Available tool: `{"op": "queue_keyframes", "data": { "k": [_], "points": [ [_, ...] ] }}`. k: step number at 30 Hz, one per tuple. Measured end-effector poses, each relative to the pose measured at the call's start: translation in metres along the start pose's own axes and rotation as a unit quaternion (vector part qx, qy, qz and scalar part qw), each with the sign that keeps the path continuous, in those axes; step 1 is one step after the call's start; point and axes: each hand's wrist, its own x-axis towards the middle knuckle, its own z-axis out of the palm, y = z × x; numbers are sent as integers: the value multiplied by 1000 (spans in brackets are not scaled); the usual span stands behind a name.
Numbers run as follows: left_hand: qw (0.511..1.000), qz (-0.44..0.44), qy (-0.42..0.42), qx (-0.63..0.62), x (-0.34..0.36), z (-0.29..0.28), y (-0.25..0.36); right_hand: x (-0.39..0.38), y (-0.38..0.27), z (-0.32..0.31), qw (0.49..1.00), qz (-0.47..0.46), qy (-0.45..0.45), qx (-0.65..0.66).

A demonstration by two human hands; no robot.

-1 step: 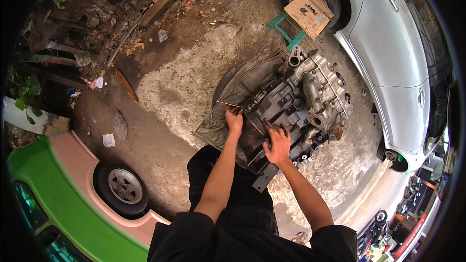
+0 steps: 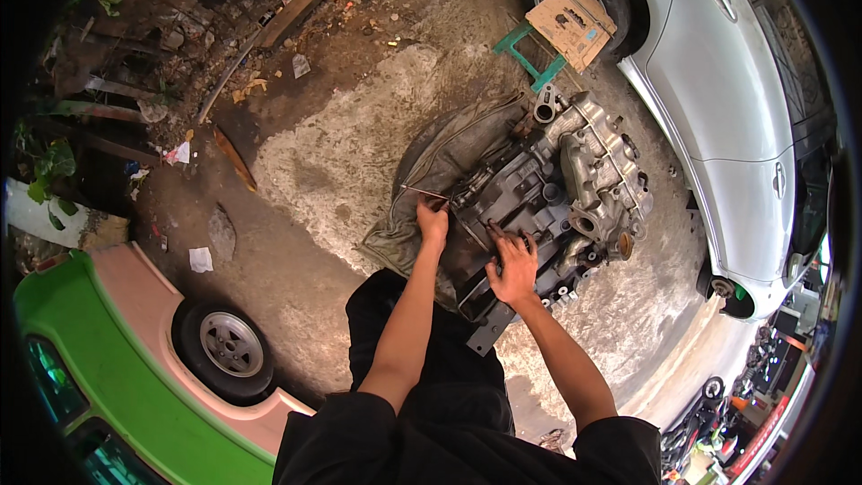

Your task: The person uses a wrench to loosen and tighten bolts on a car engine resting on a cloth on the ground. They repeatedly adjust the wrench and reposition their hands while working on the same bolt area.

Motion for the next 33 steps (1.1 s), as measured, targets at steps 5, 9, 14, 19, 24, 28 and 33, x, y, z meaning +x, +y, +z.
{"op": "queue_keyframes", "data": {
  "k": [5, 9, 14, 19, 24, 28, 33],
  "points": [
    [989, -122, -45, -73, 9, -10, 8, 0, 0, 0, 1000, -8, 11, 2],
    [971, -153, -28, -182, 14, -14, -1, 1, -1, -1, 1000, -7, 15, -1],
    [997, 19, -47, -63, 12, -19, -15, 1, -3, 0, 999, -8, 34, 9],
    [997, 67, -40, 4, 2, -26, -12, 1, -3, 2, 1000, -5, 26, -2],
    [990, 94, -62, 88, -5, -45, -4, 0, -1, 5, 1000, -7, 22, -18],
    [955, 172, -92, 225, -14, -69, 14, -2, -1, 6, 1000, 14, 19, -12],
    [931, 204, -115, 281, -35, -92, 55, 7, -16, -1, 989, 80, 64, 108]
  ]
}}
